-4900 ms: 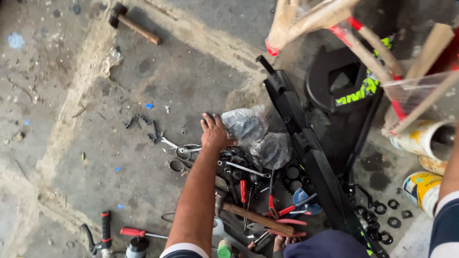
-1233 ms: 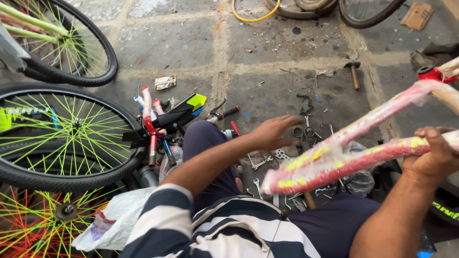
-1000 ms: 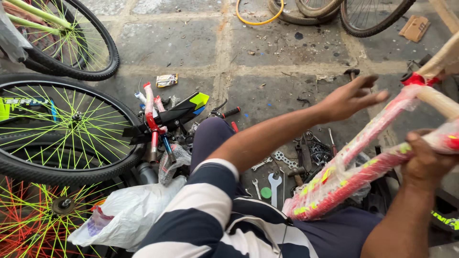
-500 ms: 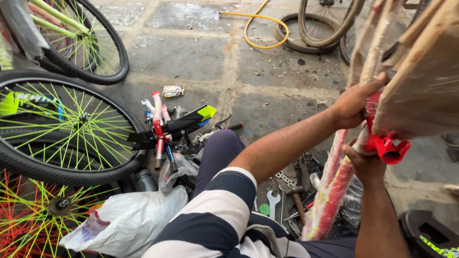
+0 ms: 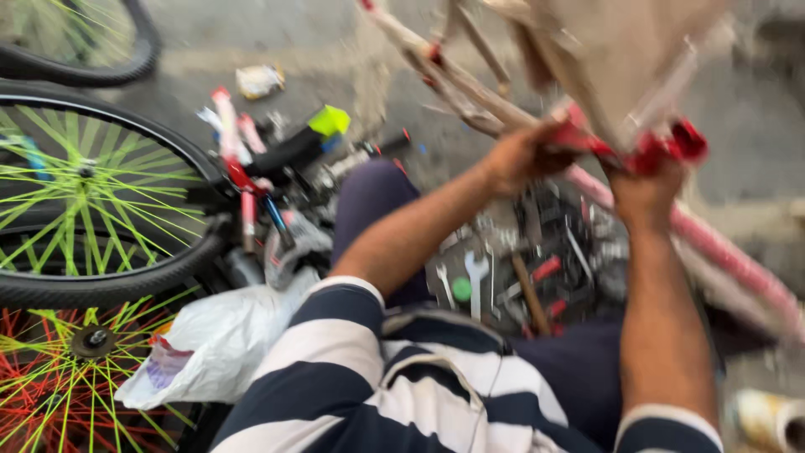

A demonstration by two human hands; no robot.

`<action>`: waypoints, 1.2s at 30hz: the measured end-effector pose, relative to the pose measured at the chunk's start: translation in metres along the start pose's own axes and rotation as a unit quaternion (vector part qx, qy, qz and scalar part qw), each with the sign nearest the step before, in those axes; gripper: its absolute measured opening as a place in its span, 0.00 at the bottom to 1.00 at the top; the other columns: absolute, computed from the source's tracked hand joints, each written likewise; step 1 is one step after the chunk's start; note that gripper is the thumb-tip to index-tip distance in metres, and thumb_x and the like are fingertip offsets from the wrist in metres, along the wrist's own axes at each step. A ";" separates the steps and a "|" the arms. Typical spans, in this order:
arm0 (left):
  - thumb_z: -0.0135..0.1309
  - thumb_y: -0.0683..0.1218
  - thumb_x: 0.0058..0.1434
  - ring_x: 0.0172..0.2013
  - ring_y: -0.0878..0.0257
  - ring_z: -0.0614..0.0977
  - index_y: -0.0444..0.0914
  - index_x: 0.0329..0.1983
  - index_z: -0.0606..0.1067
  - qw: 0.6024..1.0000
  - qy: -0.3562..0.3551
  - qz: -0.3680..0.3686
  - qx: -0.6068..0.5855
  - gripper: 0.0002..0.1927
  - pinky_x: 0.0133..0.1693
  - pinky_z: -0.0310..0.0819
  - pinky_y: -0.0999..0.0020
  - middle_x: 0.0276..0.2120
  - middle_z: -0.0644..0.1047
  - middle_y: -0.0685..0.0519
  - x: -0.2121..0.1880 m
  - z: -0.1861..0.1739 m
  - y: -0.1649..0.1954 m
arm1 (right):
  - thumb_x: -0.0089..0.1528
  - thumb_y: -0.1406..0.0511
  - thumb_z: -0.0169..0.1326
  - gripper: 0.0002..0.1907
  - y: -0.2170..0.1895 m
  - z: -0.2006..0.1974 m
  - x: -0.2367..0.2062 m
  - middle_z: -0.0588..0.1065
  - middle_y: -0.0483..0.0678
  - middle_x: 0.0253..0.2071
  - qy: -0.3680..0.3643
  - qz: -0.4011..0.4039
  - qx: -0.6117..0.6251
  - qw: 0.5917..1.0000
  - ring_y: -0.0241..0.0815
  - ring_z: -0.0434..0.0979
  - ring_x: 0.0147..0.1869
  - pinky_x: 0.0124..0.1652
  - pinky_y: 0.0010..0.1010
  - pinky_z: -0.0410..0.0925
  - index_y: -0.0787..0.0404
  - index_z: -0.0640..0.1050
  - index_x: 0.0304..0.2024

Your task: The person sits on the floor of a bicycle workshop assembling a new bicycle. They handle the frame, fork and headset, use wrenches to tighten bolts, reposition the frame, and work on the seat post and saddle area, tightening components by hand and with wrenches.

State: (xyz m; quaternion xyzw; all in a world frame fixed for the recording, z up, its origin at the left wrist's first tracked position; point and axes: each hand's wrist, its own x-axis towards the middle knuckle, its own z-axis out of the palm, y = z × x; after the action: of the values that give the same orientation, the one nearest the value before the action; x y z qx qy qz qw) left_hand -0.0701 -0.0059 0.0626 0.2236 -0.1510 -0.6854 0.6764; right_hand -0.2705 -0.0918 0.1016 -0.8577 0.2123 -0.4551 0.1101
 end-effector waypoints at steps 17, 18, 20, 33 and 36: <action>0.35 0.71 0.67 0.63 0.46 0.76 0.36 0.68 0.68 0.979 0.175 -0.089 0.054 0.41 0.62 0.62 0.47 0.61 0.76 0.43 -0.005 -0.145 -0.048 | 0.59 0.64 0.70 0.18 0.046 0.105 -0.060 0.79 0.59 0.36 -0.125 0.125 0.021 0.984 0.66 0.79 0.42 0.38 0.50 0.71 0.57 0.81 0.50; 0.34 0.72 0.66 0.63 0.47 0.75 0.35 0.67 0.68 0.978 0.177 -0.100 0.056 0.43 0.62 0.61 0.48 0.61 0.76 0.43 -0.005 -0.147 -0.048 | 0.59 0.64 0.69 0.18 0.044 0.108 -0.058 0.79 0.59 0.37 -0.132 0.128 0.032 0.982 0.66 0.79 0.42 0.38 0.50 0.71 0.56 0.81 0.50; 0.34 0.73 0.65 0.62 0.47 0.76 0.33 0.67 0.69 0.974 0.190 -0.113 0.057 0.45 0.62 0.61 0.49 0.60 0.77 0.42 -0.006 -0.147 -0.048 | 0.60 0.63 0.69 0.18 0.042 0.112 -0.053 0.79 0.59 0.37 -0.148 0.134 0.056 0.978 0.66 0.79 0.42 0.38 0.50 0.71 0.54 0.81 0.51; 0.54 0.59 0.69 0.32 0.56 0.78 0.32 0.52 0.77 0.921 0.268 -0.054 0.279 0.25 0.33 0.69 0.58 0.35 0.78 0.47 -0.027 -0.127 -0.049 | 0.53 0.71 0.60 0.24 0.046 0.136 -0.031 0.78 0.58 0.38 -0.190 0.057 0.005 0.980 0.67 0.77 0.43 0.41 0.56 0.69 0.58 0.73 0.52; 0.62 0.53 0.63 0.38 0.58 0.85 0.37 0.49 0.79 0.785 0.168 0.082 0.591 0.17 0.42 0.78 0.60 0.37 0.83 0.49 -0.059 -0.089 -0.034 | 0.57 0.68 0.62 0.21 0.037 0.143 -0.025 0.78 0.57 0.42 -0.199 0.040 0.006 0.979 0.65 0.78 0.47 0.44 0.56 0.68 0.56 0.73 0.53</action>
State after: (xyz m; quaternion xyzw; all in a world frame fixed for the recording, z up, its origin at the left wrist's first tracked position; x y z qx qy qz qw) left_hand -0.0549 0.0629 -0.0250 0.6781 -0.4280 -0.3555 0.4802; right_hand -0.1747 -0.1137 -0.0109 -0.9212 0.2180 -0.2718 0.1735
